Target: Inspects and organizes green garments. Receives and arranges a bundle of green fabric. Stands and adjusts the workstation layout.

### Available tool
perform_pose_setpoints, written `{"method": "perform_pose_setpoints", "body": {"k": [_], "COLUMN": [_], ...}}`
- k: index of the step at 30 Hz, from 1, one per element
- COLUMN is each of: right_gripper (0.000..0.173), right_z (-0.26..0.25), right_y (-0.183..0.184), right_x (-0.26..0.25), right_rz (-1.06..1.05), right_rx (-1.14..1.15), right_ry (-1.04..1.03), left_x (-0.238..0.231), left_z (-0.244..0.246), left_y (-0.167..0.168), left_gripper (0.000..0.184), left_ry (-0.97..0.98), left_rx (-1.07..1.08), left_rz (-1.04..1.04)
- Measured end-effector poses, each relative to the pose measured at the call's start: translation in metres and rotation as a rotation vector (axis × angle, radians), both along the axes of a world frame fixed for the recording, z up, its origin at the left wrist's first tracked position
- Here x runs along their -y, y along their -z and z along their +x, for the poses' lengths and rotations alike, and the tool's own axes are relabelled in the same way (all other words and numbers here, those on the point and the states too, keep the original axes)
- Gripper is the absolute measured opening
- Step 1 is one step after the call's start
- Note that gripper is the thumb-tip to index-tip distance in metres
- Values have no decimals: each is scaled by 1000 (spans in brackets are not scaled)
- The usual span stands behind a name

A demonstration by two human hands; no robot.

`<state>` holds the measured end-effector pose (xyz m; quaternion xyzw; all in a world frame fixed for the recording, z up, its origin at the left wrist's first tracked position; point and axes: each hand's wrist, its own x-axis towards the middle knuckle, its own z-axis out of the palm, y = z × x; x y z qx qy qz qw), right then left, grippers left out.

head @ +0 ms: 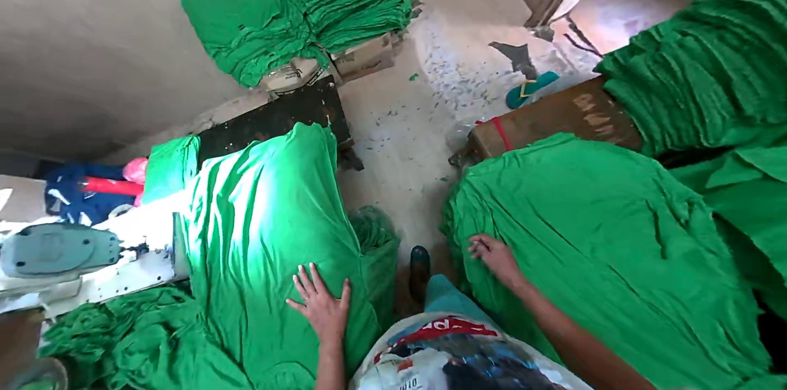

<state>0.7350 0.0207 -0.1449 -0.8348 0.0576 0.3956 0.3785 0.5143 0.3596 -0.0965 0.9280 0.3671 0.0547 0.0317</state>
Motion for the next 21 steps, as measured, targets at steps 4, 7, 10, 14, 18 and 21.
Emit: {"method": "perform_pose_setpoints", "body": {"k": [4, 7, 10, 14, 18, 21], "right_gripper": [31, 30, 29, 28, 28, 28], "right_z": [9, 12, 17, 19, 20, 20], "right_y": [11, 9, 10, 11, 9, 7], "right_x": [6, 8, 8, 11, 14, 16], "right_rz": [35, 46, 79, 102, 134, 153], "right_rx": [-82, -134, -149, -169, -184, -192], "right_ry": [12, 7, 36, 43, 62, 70], "left_x": [-1, -1, -2, -2, 0, 1], "left_z": [2, 0, 2, 0, 2, 2], "left_y": [3, 5, 4, 3, 1, 3], "left_gripper": [103, 104, 102, 100, 101, 102], "left_ry": [-10, -6, -6, -13, -9, 2], "left_rx": [-23, -20, 2, 7, 14, 13], "left_rz": [35, 41, 33, 33, 26, 36]}}
